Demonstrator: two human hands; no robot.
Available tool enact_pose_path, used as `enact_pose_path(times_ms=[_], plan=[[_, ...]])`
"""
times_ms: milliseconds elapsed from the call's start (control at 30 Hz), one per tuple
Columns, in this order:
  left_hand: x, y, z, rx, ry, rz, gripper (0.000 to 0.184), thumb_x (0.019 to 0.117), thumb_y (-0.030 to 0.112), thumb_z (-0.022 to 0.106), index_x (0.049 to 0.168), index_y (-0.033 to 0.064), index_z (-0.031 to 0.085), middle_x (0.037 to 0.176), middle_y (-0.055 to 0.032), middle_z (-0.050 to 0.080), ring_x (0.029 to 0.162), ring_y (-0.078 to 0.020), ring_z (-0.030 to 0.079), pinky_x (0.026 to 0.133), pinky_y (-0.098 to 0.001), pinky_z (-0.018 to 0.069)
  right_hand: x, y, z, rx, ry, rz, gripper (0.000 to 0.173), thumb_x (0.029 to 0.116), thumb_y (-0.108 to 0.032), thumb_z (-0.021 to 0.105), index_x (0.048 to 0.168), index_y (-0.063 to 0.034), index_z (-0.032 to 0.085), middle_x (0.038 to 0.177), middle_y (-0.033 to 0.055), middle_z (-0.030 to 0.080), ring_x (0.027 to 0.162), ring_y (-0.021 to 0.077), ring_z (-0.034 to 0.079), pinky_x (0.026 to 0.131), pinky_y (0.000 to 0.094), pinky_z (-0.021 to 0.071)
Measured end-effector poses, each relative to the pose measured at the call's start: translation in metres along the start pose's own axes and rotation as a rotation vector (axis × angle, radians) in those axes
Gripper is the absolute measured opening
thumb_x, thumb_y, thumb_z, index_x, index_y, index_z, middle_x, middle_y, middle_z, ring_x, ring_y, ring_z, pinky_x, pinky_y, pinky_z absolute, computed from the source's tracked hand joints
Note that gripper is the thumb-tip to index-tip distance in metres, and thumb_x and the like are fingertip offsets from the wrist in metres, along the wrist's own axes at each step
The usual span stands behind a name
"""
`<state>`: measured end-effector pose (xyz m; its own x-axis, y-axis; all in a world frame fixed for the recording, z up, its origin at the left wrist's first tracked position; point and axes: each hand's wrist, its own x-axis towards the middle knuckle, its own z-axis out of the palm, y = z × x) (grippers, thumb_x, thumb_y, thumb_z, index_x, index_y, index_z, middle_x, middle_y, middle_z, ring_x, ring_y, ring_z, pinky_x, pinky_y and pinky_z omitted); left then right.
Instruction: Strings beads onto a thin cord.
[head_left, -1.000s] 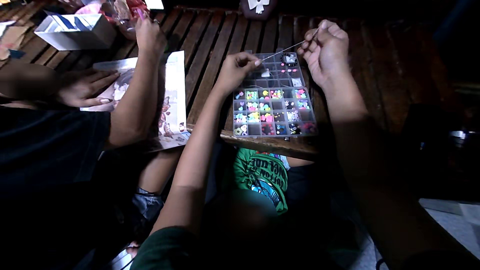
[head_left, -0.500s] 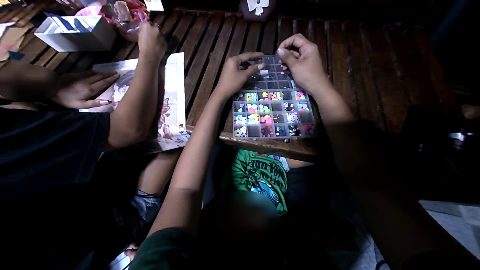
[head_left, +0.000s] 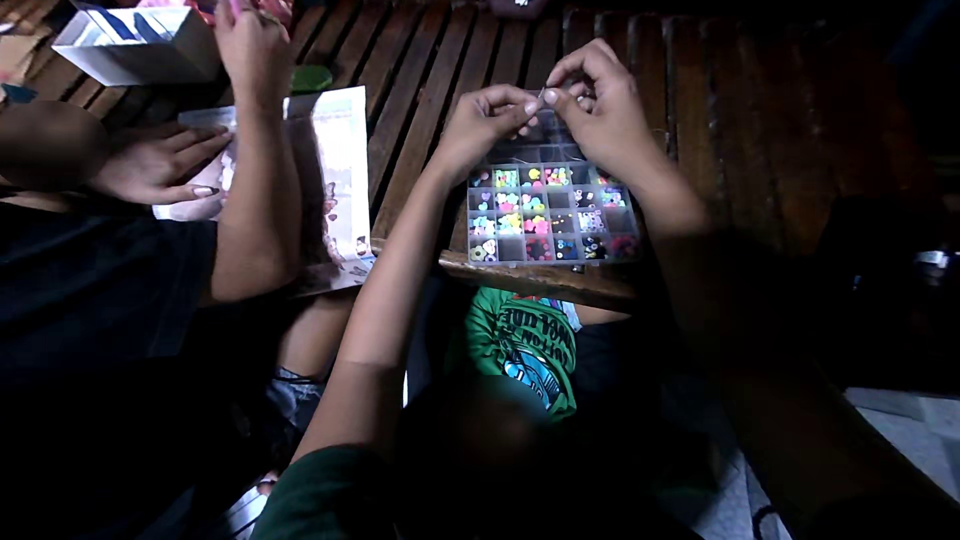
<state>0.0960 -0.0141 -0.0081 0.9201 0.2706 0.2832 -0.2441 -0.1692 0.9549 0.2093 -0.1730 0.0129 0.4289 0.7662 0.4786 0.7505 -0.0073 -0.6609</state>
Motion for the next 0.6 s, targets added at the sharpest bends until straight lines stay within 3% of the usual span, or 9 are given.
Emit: enact_pose_path(times_ms=[67, 167, 233, 300, 400, 533, 600], plan=[[0.001, -0.002, -0.001, 0.001, 0.055, 0.004, 0.008, 0.1010, 0.005, 0.060, 0.105, 0.0019, 0.066, 0.088, 0.0038, 0.069, 0.079, -0.0037, 0.067, 0.077, -0.0231, 0.0572, -0.007, -0.017, -0.012, -0.091, -0.042, -0.023, 0.026, 0.1038, -0.016, 0.058, 0.123, 0.0013, 0.060, 0.124, 0.0178, 0.060, 0.093, 0.0125, 0.061, 0.080, 0.0247, 0.0508], [0.004, -0.005, -0.002, 0.017, 0.127, 0.010, 0.010, 0.1014, 0.006, 0.060, 0.106, -0.0001, 0.066, 0.089, 0.0016, 0.069, 0.079, -0.0041, 0.066, 0.078, -0.0236, 0.0571, -0.035, -0.038, -0.027, -0.147, -0.046, -0.075, 0.022, 0.1006, -0.016, 0.063, 0.112, 0.0015, 0.067, 0.113, 0.0159, 0.063, 0.095, 0.0156, 0.062, 0.084, 0.0273, 0.0516], [0.005, -0.005, -0.002, 0.020, 0.162, -0.002, 0.010, 0.1014, 0.006, 0.060, 0.105, -0.0002, 0.066, 0.089, 0.0016, 0.068, 0.079, -0.0035, 0.066, 0.078, -0.0226, 0.0564, -0.062, -0.042, -0.031, -0.215, -0.118, -0.085, 0.018, 0.0968, -0.016, 0.066, 0.104, -0.0003, 0.073, 0.112, 0.0185, 0.066, 0.103, 0.0296, 0.062, 0.090, 0.0440, 0.0508], [0.005, -0.005, -0.002, 0.024, 0.174, -0.013, 0.010, 0.1014, 0.006, 0.060, 0.106, -0.0006, 0.066, 0.090, 0.0011, 0.068, 0.080, -0.0036, 0.065, 0.078, -0.0227, 0.0558, -0.086, -0.038, -0.031, -0.282, -0.210, -0.091, 0.018, 0.0943, -0.016, 0.067, 0.100, -0.0034, 0.077, 0.112, 0.0188, 0.068, 0.104, 0.0390, 0.062, 0.085, 0.0576, 0.0475], [0.006, -0.003, 0.000, 0.008, 0.182, -0.026, 0.010, 0.1015, 0.006, 0.060, 0.106, -0.0007, 0.066, 0.089, 0.0009, 0.068, 0.079, -0.0039, 0.065, 0.077, -0.0223, 0.0556, -0.114, -0.041, -0.029, -0.352, -0.240, -0.033, 0.016, 0.0967, -0.013, 0.065, 0.101, -0.0047, 0.078, 0.112, 0.0163, 0.068, 0.102, 0.0368, 0.063, 0.085, 0.0568, 0.0484], [0.005, -0.003, 0.000, 0.012, 0.164, -0.023, 0.011, 0.1018, 0.006, 0.060, 0.107, -0.0012, 0.066, 0.090, 0.0006, 0.068, 0.080, -0.0044, 0.065, 0.078, -0.0233, 0.0561, -0.130, -0.038, -0.023, -0.326, -0.180, -0.050, 0.018, 0.0977, -0.014, 0.063, 0.101, -0.0039, 0.078, 0.108, 0.0171, 0.067, 0.097, 0.0303, 0.065, 0.087, 0.0462, 0.0535], [0.005, -0.003, 0.001, 0.007, 0.162, -0.028, 0.011, 0.1019, 0.006, 0.060, 0.107, -0.0010, 0.066, 0.090, 0.0006, 0.068, 0.080, -0.0044, 0.065, 0.078, -0.0231, 0.0564, -0.132, -0.039, -0.018, -0.330, -0.180, -0.027, 0.018, 0.0975, -0.012, 0.064, 0.102, -0.0036, 0.079, 0.110, 0.0184, 0.067, 0.095, 0.0317, 0.064, 0.084, 0.0483, 0.0518]])
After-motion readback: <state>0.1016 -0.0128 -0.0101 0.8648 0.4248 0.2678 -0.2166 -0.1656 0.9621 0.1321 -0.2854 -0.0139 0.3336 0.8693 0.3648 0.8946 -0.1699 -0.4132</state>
